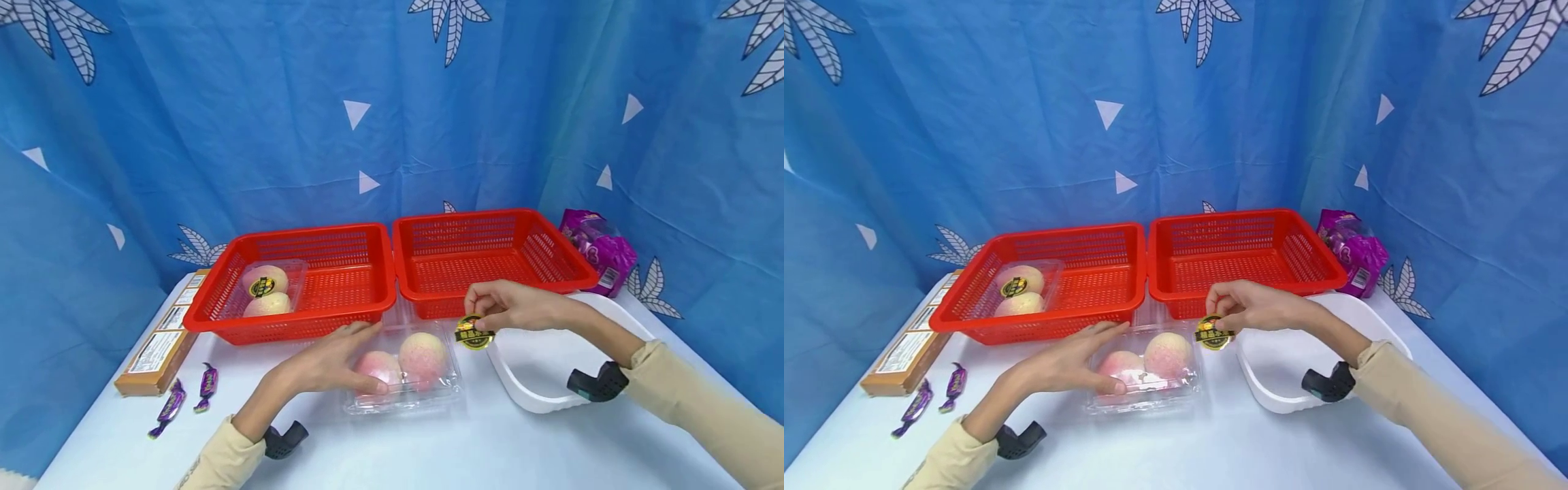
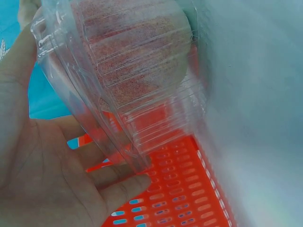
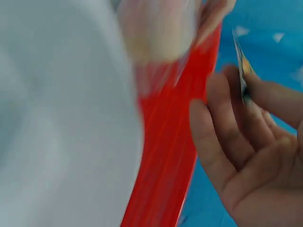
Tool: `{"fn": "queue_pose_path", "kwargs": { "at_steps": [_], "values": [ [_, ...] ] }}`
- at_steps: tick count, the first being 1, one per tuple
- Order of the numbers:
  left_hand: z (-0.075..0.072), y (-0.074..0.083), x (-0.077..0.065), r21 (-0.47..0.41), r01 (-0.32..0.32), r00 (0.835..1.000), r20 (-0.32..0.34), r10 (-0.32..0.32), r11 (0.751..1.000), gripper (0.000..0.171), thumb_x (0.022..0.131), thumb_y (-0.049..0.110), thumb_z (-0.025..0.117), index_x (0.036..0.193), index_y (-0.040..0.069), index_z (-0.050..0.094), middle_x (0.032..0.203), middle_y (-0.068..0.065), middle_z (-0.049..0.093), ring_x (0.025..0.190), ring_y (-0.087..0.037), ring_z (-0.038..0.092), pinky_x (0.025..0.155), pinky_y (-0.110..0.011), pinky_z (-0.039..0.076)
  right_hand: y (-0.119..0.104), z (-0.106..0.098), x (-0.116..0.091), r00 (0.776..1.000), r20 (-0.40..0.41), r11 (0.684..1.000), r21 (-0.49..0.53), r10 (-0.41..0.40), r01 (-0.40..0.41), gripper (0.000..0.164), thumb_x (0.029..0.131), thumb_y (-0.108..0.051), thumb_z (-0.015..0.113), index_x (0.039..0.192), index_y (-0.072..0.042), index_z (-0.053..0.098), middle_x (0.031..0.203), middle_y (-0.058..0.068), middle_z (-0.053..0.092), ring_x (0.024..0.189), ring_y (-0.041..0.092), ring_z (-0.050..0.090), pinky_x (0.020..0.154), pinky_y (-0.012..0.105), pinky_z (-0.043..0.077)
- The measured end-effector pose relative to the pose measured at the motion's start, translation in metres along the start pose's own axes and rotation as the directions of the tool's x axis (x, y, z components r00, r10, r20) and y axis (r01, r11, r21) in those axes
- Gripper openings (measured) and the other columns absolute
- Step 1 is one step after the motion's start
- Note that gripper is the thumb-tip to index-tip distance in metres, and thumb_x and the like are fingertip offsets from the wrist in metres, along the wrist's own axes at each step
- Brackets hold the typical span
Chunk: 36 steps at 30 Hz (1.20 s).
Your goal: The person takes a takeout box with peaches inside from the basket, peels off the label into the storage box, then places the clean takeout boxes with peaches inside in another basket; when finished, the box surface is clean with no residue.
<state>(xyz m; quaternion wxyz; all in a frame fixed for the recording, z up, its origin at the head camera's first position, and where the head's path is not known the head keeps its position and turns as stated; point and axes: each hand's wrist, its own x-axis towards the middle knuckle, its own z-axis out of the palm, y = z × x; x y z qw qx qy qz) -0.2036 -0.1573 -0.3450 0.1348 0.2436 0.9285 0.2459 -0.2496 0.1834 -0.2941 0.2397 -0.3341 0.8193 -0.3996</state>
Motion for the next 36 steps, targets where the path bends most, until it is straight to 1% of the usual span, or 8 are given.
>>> {"fn": "queue_pose_path", "kwargs": {
  "at_steps": [4,10,16,20,27,30,34,36],
  "values": [
    [-0.001,-0.001,0.001,-0.006,0.008,1.000,0.003,-0.008,1.000,0.100,0.070,0.065,0.073,0.151,0.026,0.031,0.154,-0.004,0.031,0.141,-0.030,0.027,0.106,-0.061,0.032,0.020,-0.023,-0.014,0.985,0.102,0.990,-0.021,0.138,-0.137,0.019,0.090,-0.005,0.063,0.107,0.000,0.058,0.092,0.009,0.070,0.088,0.025,0.064,0.073,0.032,0.057],
    [-0.002,-0.001,0.001,-0.016,0.013,1.000,0.002,-0.013,1.000,0.100,0.069,0.064,0.074,0.151,0.026,0.031,0.154,-0.004,0.031,0.141,-0.031,0.027,0.105,-0.062,0.032,0.048,-0.043,-0.016,0.922,0.173,0.932,-0.172,0.347,-0.318,0.007,0.087,-0.005,0.065,0.094,-0.002,0.064,0.085,0.005,0.069,0.076,0.018,0.067,0.069,0.032,0.057],
    [-0.002,-0.002,0.000,-0.017,0.024,1.000,0.004,-0.024,1.000,0.100,0.069,0.064,0.074,0.151,0.028,0.031,0.154,-0.004,0.031,0.141,-0.031,0.026,0.105,-0.063,0.032,0.057,-0.038,-0.010,0.877,0.193,0.868,-0.341,0.440,-0.360,0.007,0.088,-0.009,0.064,0.090,-0.007,0.058,0.082,0.001,0.062,0.059,0.021,0.067,0.060,0.028,0.053],
    [-0.002,-0.002,0.000,-0.021,0.022,1.000,0.005,-0.022,1.000,0.099,0.069,0.064,0.074,0.151,0.027,0.031,0.154,-0.004,0.031,0.141,-0.031,0.027,0.105,-0.062,0.032,0.061,-0.028,-0.008,0.855,0.177,0.826,-0.411,0.488,-0.387,0.009,0.088,-0.010,0.065,0.091,-0.011,0.057,0.082,0.000,0.059,0.054,0.015,0.061,0.056,0.024,0.049],
    [-0.002,-0.001,0.001,-0.016,0.018,1.000,0.007,-0.018,1.000,0.099,0.069,0.065,0.073,0.151,0.027,0.031,0.154,-0.004,0.031,0.142,-0.031,0.026,0.105,-0.063,0.031,0.067,-0.014,-0.009,0.859,0.106,0.774,-0.498,0.502,-0.391,0.013,0.085,-0.011,0.070,0.083,-0.012,0.057,0.072,-0.001,0.059,0.048,0.010,0.054,0.051,0.023,0.051],
    [-0.002,-0.001,0.001,-0.024,0.027,1.000,0.007,-0.027,0.999,0.100,0.068,0.065,0.073,0.151,0.028,0.031,0.154,-0.003,0.031,0.142,-0.031,0.026,0.105,-0.063,0.032,0.064,-0.010,-0.010,0.852,0.037,0.717,-0.559,0.523,-0.416,0.016,0.084,-0.017,0.072,0.080,-0.013,0.056,0.065,0.001,0.061,0.047,0.012,0.057,0.052,0.026,0.053],
    [-0.002,-0.002,0.001,-0.027,0.027,1.000,0.007,-0.026,0.999,0.100,0.068,0.064,0.074,0.151,0.028,0.031,0.154,-0.003,0.031,0.142,-0.030,0.026,0.105,-0.063,0.032,0.055,-0.003,-0.012,0.841,-0.080,0.582,-0.687,0.535,-0.435,0.027,0.080,-0.031,0.076,0.076,-0.014,0.056,0.059,0.001,0.058,0.052,0.015,0.055,0.053,0.028,0.049],
    [-0.003,-0.002,0.001,-0.028,0.023,1.000,0.008,-0.023,0.999,0.099,0.069,0.064,0.074,0.151,0.027,0.031,0.154,-0.003,0.031,0.142,-0.030,0.026,0.105,-0.063,0.032,0.052,0.000,-0.011,0.843,-0.092,0.560,-0.708,0.530,-0.429,0.028,0.079,-0.032,0.076,0.074,-0.014,0.056,0.060,0.000,0.055,0.052,0.016,0.054,0.052,0.027,0.047]
  ]
}}
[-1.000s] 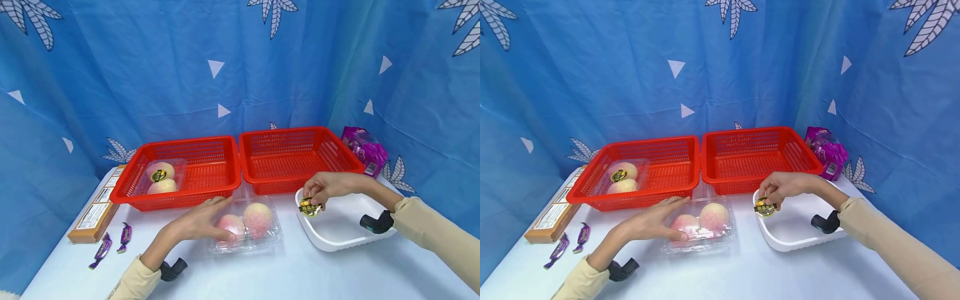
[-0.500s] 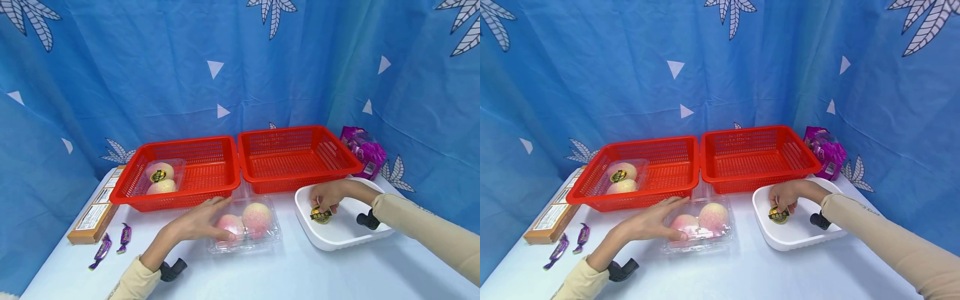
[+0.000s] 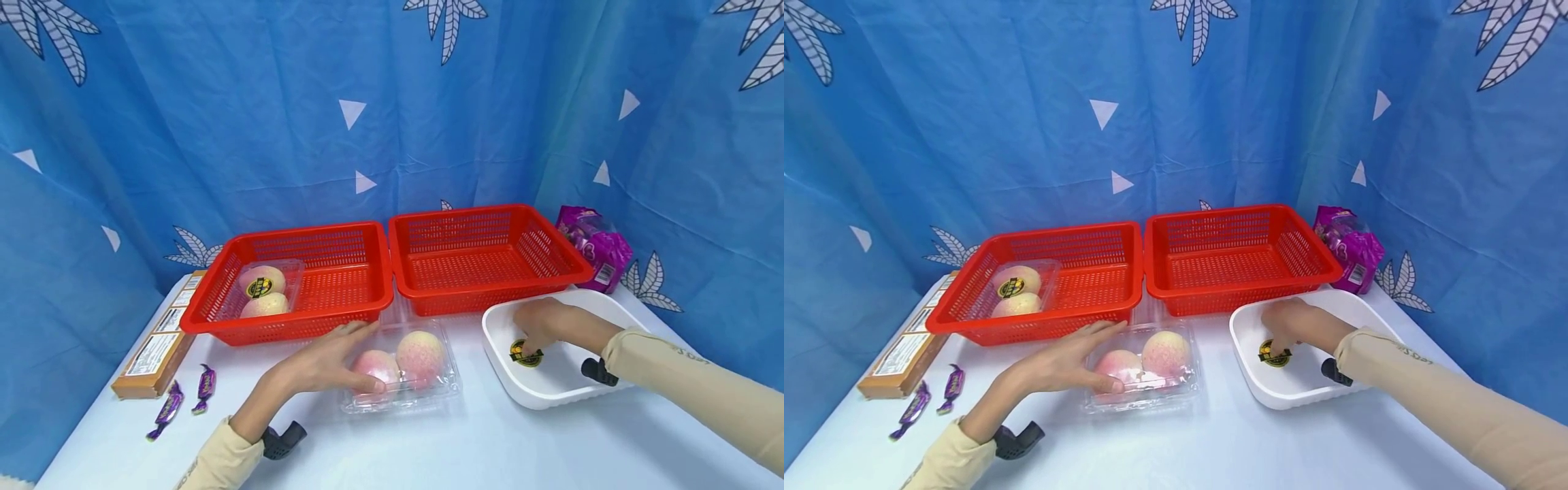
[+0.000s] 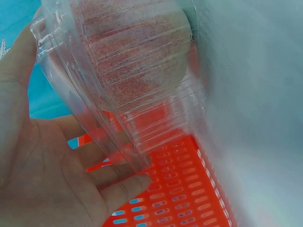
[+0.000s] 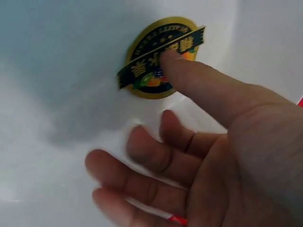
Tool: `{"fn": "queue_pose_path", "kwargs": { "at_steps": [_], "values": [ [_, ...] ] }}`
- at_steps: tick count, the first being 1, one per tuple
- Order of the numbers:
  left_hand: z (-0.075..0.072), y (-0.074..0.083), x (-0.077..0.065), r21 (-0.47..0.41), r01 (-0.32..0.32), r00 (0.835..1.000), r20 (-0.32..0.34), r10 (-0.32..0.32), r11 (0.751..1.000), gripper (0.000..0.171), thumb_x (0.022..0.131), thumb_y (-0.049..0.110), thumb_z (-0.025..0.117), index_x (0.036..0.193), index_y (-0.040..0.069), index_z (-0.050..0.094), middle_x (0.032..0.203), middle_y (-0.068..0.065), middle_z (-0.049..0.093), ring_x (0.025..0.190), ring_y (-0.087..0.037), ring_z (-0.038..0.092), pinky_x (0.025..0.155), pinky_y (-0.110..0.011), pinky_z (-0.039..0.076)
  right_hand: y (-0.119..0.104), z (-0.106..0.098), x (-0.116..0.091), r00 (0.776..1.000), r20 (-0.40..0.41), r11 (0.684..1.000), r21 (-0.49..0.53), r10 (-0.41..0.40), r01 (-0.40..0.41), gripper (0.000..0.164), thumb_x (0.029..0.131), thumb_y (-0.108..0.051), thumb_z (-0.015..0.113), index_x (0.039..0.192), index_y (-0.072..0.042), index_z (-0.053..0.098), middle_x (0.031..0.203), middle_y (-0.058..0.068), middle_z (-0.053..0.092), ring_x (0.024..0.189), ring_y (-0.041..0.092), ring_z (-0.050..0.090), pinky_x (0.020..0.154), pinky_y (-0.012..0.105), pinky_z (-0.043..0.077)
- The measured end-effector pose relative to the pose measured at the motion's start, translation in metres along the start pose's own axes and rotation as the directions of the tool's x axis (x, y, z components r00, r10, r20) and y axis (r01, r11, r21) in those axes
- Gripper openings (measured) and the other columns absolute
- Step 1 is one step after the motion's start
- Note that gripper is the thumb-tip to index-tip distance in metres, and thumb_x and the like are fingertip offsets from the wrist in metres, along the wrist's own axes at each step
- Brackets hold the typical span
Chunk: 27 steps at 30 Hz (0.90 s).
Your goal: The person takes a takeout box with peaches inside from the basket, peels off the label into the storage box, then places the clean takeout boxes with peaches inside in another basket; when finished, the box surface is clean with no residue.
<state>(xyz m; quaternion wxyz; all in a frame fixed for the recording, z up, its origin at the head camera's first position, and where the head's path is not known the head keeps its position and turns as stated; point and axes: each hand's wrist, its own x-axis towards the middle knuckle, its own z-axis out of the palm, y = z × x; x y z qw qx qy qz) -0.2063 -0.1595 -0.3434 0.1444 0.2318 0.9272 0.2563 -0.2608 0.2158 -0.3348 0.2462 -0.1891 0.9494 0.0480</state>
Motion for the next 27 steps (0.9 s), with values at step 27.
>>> {"fn": "queue_pose_path", "kwargs": {
  "at_steps": [27],
  "values": [
    [0.003,-0.001,0.000,0.040,-0.026,1.000,-0.009,0.027,0.999,0.102,0.068,0.068,0.071,0.152,0.028,0.029,0.154,-0.004,0.031,0.141,-0.030,0.028,0.107,-0.059,0.032,-0.055,-0.035,-0.017,0.846,-0.393,0.867,0.193,-0.361,0.459,0.009,0.092,-0.019,0.062,0.099,-0.014,0.067,0.085,-0.003,0.064,0.074,0.008,0.055,0.064,0.022,0.051]
  ]
}}
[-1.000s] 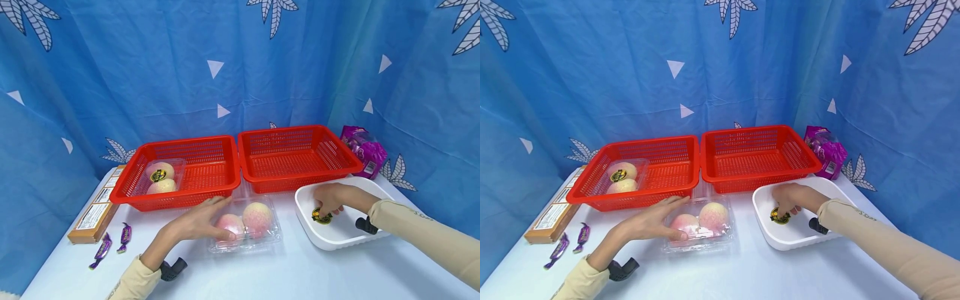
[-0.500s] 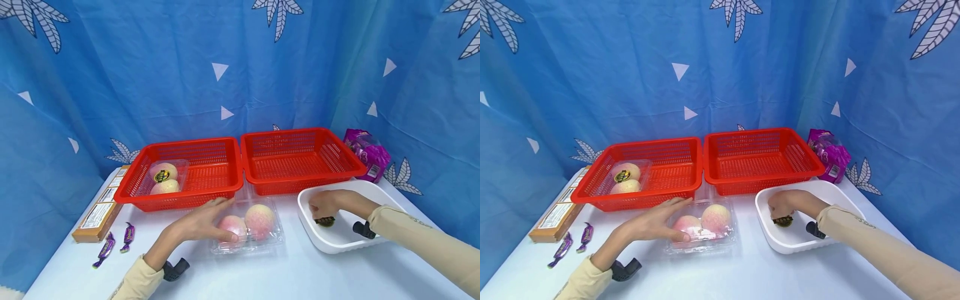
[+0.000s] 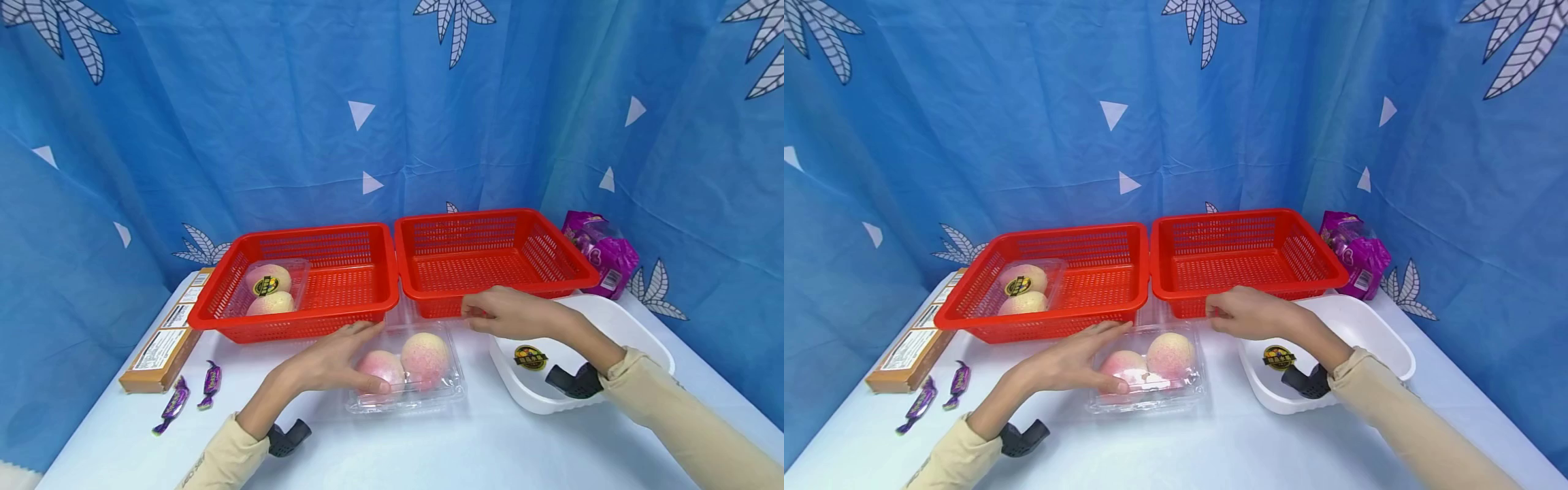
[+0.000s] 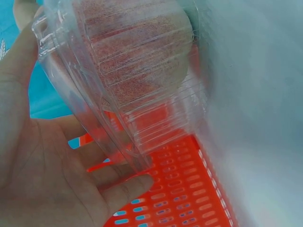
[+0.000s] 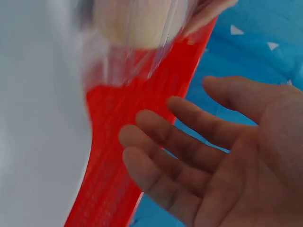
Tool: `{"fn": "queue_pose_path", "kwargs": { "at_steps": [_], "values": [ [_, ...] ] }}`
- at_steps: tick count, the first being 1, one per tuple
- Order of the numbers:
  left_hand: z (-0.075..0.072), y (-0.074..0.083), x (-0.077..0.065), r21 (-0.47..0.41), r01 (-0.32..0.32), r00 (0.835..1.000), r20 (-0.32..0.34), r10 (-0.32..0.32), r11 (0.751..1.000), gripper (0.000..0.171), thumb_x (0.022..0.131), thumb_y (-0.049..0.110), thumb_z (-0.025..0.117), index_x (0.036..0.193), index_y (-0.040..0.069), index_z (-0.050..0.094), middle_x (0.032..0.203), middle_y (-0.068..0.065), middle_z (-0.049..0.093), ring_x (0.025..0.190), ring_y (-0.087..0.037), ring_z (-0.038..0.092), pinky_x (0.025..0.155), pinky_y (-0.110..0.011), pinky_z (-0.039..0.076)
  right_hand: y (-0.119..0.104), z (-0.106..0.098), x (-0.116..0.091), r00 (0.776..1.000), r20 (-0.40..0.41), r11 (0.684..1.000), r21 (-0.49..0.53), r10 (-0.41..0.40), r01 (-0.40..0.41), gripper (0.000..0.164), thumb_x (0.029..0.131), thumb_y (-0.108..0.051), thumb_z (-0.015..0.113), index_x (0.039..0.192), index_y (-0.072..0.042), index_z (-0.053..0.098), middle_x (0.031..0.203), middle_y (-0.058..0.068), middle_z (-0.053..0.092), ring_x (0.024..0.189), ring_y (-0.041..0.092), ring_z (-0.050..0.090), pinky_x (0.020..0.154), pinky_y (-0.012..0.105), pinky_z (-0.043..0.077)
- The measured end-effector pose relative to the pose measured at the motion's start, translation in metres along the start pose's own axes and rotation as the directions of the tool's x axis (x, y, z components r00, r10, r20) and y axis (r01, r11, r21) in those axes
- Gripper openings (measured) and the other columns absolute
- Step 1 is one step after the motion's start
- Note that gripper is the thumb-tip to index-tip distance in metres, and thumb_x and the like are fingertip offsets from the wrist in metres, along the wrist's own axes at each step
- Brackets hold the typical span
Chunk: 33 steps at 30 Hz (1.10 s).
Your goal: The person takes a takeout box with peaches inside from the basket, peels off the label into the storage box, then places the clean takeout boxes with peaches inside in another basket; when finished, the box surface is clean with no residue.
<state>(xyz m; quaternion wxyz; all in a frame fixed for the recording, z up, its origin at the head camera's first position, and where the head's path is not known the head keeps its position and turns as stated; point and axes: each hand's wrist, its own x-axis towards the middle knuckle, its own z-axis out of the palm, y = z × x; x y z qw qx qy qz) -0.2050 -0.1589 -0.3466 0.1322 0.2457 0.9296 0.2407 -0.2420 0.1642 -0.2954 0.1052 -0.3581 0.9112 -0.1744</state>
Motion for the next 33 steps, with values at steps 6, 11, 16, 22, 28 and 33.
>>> {"fn": "queue_pose_path", "kwargs": {
  "at_steps": [6,11,16,22,28,33],
  "values": [
    [0.001,-0.001,0.000,0.010,-0.013,1.000,-0.005,0.013,1.000,0.102,0.069,0.068,0.071,0.152,0.025,0.029,0.154,-0.005,0.031,0.141,-0.031,0.028,0.108,-0.059,0.031,-0.014,0.020,0.024,0.998,0.012,0.998,0.012,-0.054,0.054,0.034,0.094,-0.023,0.060,0.125,-0.009,0.061,0.118,0.004,0.063,0.109,0.023,0.059,0.091,0.040,0.052],
    [0.002,-0.001,0.000,0.012,-0.015,1.000,-0.003,0.015,1.000,0.102,0.069,0.067,0.071,0.152,0.026,0.029,0.155,-0.003,0.031,0.141,-0.030,0.029,0.107,-0.059,0.032,-0.019,0.035,0.042,0.994,0.077,0.996,0.033,-0.082,0.079,0.045,0.099,-0.030,0.052,0.136,-0.005,0.052,0.131,0.009,0.057,0.124,0.029,0.052,0.103,0.047,0.043],
    [0.002,0.000,-0.001,0.020,-0.022,1.000,-0.009,0.022,1.000,0.102,0.068,0.067,0.072,0.151,0.025,0.031,0.154,-0.002,0.032,0.141,-0.028,0.030,0.107,-0.058,0.033,-0.019,0.043,0.052,0.992,0.098,0.996,0.050,-0.082,0.077,0.046,0.099,-0.027,0.050,0.136,0.000,0.051,0.132,0.013,0.056,0.125,0.030,0.050,0.105,0.047,0.040],
    [-0.001,-0.001,-0.002,0.008,-0.032,0.999,0.003,0.032,0.999,0.103,0.066,0.065,0.075,0.151,0.027,0.030,0.155,0.000,0.030,0.141,-0.028,0.028,0.107,-0.059,0.032,-0.017,0.042,0.053,0.992,0.095,0.995,0.062,-0.087,0.081,0.050,0.095,-0.031,0.058,0.133,0.001,0.053,0.119,0.010,0.062,0.107,0.023,0.057,0.095,0.041,0.049],
    [-0.006,0.001,-0.006,0.010,-0.028,0.999,0.023,0.028,1.000,0.100,0.067,0.064,0.075,0.150,0.030,0.032,0.156,-0.001,0.027,0.141,-0.031,0.027,0.106,-0.060,0.032,-0.013,0.040,0.042,0.987,0.149,0.985,0.167,-0.062,0.037,0.054,0.091,-0.035,0.065,0.130,0.000,0.056,0.097,0.001,0.059,0.086,0.018,0.054,0.072,0.029,0.051],
    [-0.007,0.006,-0.010,-0.004,-0.022,0.999,0.027,0.022,1.000,0.098,0.066,0.061,0.078,0.149,0.031,0.034,0.154,0.004,0.032,0.141,-0.025,0.030,0.107,-0.057,0.033,-0.012,0.044,0.023,0.977,0.211,0.930,0.355,0.019,-0.094,0.040,0.086,-0.035,0.070,0.110,-0.005,0.057,0.084,0.002,0.053,0.073,0.018,0.054,0.056,0.031,0.053]
  ]
}}
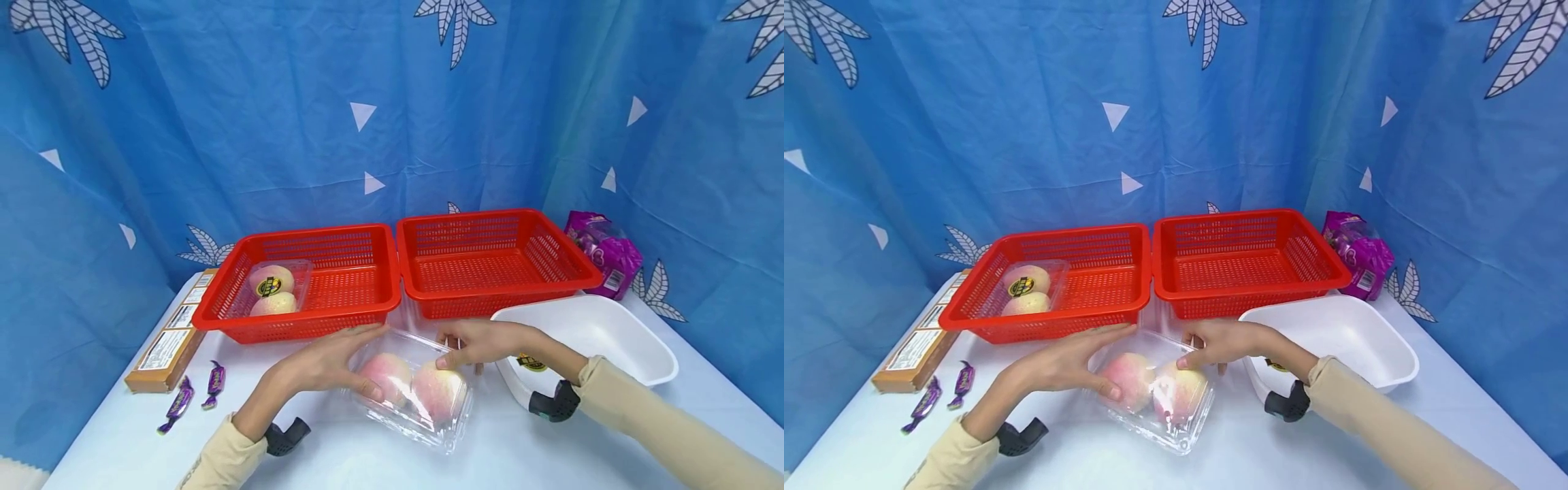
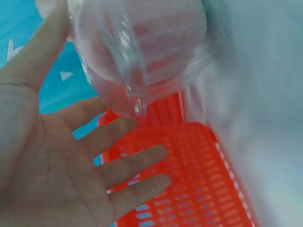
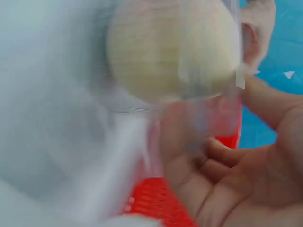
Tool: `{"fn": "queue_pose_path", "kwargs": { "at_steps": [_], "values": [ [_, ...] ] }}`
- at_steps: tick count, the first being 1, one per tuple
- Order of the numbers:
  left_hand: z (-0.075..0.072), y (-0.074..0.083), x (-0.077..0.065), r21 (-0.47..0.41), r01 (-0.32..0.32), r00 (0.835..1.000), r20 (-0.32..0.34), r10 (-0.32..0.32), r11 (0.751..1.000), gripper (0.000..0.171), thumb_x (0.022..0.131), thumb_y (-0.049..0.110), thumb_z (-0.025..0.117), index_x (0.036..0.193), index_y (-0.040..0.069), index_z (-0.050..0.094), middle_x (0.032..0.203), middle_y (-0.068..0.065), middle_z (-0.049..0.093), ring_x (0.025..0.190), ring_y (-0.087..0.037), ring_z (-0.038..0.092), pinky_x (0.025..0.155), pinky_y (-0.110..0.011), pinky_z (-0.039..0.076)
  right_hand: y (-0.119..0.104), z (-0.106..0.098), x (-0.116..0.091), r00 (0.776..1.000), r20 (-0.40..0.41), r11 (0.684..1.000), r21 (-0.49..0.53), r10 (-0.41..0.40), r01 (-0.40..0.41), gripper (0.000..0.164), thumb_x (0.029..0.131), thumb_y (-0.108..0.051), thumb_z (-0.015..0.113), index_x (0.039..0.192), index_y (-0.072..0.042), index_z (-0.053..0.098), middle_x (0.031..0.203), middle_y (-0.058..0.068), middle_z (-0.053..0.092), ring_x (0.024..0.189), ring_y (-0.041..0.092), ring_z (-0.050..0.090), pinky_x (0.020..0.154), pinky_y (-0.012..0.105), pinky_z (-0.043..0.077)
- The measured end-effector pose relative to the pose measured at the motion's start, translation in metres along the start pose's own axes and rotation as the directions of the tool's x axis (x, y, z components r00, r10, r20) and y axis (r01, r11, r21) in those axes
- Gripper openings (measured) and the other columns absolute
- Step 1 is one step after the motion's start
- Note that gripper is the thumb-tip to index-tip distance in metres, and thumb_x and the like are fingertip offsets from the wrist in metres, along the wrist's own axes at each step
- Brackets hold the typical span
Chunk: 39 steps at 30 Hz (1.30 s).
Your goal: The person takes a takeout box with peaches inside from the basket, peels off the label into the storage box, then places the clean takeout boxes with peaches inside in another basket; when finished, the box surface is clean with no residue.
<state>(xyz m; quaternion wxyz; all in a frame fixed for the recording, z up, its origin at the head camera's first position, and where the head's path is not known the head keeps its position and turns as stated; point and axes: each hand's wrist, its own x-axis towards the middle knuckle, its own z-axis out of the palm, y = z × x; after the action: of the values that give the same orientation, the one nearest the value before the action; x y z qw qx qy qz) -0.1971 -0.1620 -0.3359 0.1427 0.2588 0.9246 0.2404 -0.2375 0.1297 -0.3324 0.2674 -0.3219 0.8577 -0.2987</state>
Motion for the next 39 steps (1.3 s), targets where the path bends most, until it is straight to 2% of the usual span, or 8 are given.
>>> {"fn": "queue_pose_path", "kwargs": {
  "at_steps": [5,10,15,21,26,30,34,39],
  "values": [
    [-0.004,0.012,-0.003,0.045,-0.105,0.994,-0.037,0.107,0.993,0.082,0.079,0.050,0.073,0.149,0.034,0.035,0.153,0.008,0.034,0.140,-0.020,0.032,0.109,-0.053,0.033,0.004,0.007,-0.027,0.999,-0.015,0.978,0.207,0.034,-0.030,0.040,0.084,-0.035,0.071,0.099,-0.006,0.048,0.082,0.004,0.052,0.077,0.018,0.051,0.058,0.030,0.046],
    [-0.021,0.013,0.000,0.015,-0.188,0.952,-0.245,0.186,0.982,0.061,0.090,0.052,0.059,0.145,0.031,0.043,0.145,0.009,0.045,0.134,-0.017,0.041,0.104,-0.050,0.040,0.002,0.003,-0.057,0.998,-0.063,0.945,0.326,0.006,0.015,0.043,0.086,-0.034,0.067,0.106,-0.004,0.045,0.098,0.011,0.056,0.093,0.025,0.054,0.068,0.032,0.053],
    [-0.034,0.001,0.021,-0.065,-0.181,0.904,-0.404,0.140,0.981,0.059,0.095,0.051,0.051,0.146,0.023,0.041,0.145,0.003,0.045,0.133,-0.020,0.043,0.102,-0.052,0.042,0.013,-0.023,-0.085,0.983,-0.155,0.890,0.428,-0.100,0.158,0.022,0.093,-0.021,0.055,0.103,-0.010,0.040,0.098,0.013,0.055,0.090,0.026,0.060,0.068,0.036,0.057],
    [-0.028,0.004,0.066,-0.051,-0.076,0.922,-0.385,0.050,0.996,0.062,0.096,0.047,0.051,0.149,0.018,0.035,0.152,-0.003,0.035,0.140,-0.026,0.031,0.109,-0.056,0.030,0.040,-0.085,-0.099,0.938,-0.273,0.804,0.497,-0.212,0.326,0.011,0.101,-0.011,0.041,0.110,-0.014,0.045,0.099,0.002,0.058,0.092,0.017,0.059,0.072,0.032,0.056],
    [-0.023,0.011,0.102,0.069,-0.027,0.929,-0.367,0.050,0.997,0.067,0.097,0.047,0.050,0.150,0.011,0.032,0.157,-0.008,0.027,0.144,-0.032,0.023,0.114,-0.053,0.022,0.068,-0.143,-0.089,0.960,-0.262,0.790,0.564,-0.102,0.238,0.010,0.103,-0.012,0.040,0.109,-0.011,0.048,0.096,0.000,0.061,0.085,0.013,0.062,0.071,0.025,0.056],
    [-0.017,0.012,0.119,0.137,0.023,0.944,-0.328,0.023,0.990,0.069,0.097,0.049,0.048,0.150,0.007,0.032,0.157,-0.009,0.026,0.145,-0.034,0.019,0.116,-0.050,0.019,0.095,-0.180,-0.075,0.971,-0.232,0.838,0.540,0.053,0.083,0.009,0.103,-0.016,0.041,0.101,-0.013,0.049,0.092,-0.001,0.059,0.082,0.011,0.061,0.070,0.023,0.056],
    [-0.013,0.013,0.123,0.141,0.055,0.951,-0.308,-0.009,0.989,0.070,0.097,0.051,0.047,0.149,0.007,0.033,0.157,-0.009,0.025,0.146,-0.034,0.015,0.118,-0.048,0.015,0.116,-0.202,-0.064,0.939,-0.238,0.854,0.512,0.247,-0.095,0.011,0.102,-0.023,0.045,0.101,-0.012,0.048,0.091,0.001,0.054,0.080,0.012,0.055,0.072,0.024,0.054],
    [-0.012,0.012,0.125,0.141,0.060,0.949,-0.315,-0.013,0.988,0.071,0.097,0.053,0.044,0.149,0.008,0.032,0.157,-0.007,0.025,0.146,-0.033,0.015,0.118,-0.046,0.012,0.133,-0.208,-0.053,0.906,-0.201,0.818,0.533,0.372,-0.218,0.018,0.101,-0.024,0.047,0.098,-0.011,0.058,0.086,0.002,0.055,0.077,0.013,0.052,0.070,0.023,0.051]
  ]
}}
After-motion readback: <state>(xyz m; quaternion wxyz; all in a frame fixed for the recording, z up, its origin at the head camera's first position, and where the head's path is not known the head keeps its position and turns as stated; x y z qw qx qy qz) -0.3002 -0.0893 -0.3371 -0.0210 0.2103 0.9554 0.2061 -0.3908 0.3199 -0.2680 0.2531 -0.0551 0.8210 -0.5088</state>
